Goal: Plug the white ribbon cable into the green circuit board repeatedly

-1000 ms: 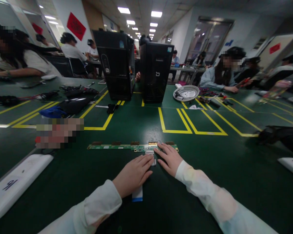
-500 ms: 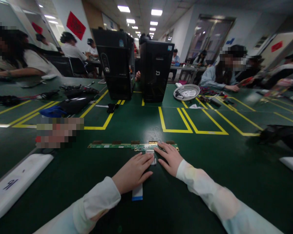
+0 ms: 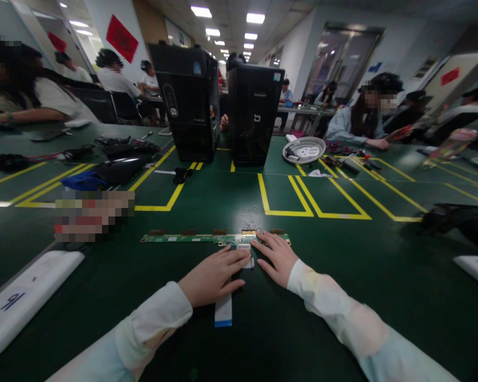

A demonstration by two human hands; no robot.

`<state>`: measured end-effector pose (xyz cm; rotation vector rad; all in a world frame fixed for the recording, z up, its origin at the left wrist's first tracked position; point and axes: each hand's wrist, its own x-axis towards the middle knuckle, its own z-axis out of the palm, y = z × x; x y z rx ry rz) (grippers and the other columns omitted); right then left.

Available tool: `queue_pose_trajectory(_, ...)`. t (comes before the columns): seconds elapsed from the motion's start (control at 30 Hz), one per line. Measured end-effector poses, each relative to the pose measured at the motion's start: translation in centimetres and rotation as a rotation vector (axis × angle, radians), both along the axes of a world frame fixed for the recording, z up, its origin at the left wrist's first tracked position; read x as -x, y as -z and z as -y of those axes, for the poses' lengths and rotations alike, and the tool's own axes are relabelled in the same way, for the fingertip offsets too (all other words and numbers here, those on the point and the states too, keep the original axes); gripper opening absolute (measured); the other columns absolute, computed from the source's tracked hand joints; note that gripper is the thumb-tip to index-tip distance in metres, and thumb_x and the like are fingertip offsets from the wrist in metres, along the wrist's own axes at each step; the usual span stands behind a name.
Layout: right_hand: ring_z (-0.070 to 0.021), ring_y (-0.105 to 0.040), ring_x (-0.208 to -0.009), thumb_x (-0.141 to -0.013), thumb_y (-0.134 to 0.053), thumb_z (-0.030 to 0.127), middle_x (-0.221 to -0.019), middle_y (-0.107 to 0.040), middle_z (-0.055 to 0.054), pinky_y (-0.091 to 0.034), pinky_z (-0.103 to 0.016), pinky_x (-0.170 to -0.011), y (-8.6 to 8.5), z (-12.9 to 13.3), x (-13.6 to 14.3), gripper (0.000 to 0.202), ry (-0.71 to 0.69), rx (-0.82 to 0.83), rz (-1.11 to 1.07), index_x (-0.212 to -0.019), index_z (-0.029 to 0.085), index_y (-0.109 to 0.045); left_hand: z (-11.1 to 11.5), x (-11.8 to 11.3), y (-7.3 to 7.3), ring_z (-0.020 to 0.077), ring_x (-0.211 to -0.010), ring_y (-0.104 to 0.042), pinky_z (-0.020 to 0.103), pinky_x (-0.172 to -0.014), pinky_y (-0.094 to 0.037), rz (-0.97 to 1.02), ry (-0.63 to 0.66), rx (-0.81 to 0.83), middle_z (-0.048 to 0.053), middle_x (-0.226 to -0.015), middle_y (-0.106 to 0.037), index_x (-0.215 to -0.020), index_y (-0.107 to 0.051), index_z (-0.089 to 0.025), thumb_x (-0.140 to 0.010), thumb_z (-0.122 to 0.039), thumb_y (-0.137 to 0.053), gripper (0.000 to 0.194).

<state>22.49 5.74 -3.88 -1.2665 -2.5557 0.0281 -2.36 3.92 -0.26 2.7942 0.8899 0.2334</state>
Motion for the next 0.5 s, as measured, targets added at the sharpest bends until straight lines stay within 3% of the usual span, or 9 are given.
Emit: queue_pose_trajectory(0.5, -0.0296, -0.035, -0.134, -0.091, -0.046, 0.035, -0.146, -0.042, -0.012, -0.031, -0.050, -0.109, -0.07, -0.02, 0.13, 0.051, -0.008, 0.000, -0.015, -0.139, 0.019, -0.048, -0.85, 0.45, 0.11, 0.0237, -0.136, -0.040, 0.041, -0.113, -0.032, -0.029, 0.036, -0.001, 0.007, -0.151, -0.039, -0.146, -0.035, -0.024, -0.095, -0.043, -0.043, 0.055)
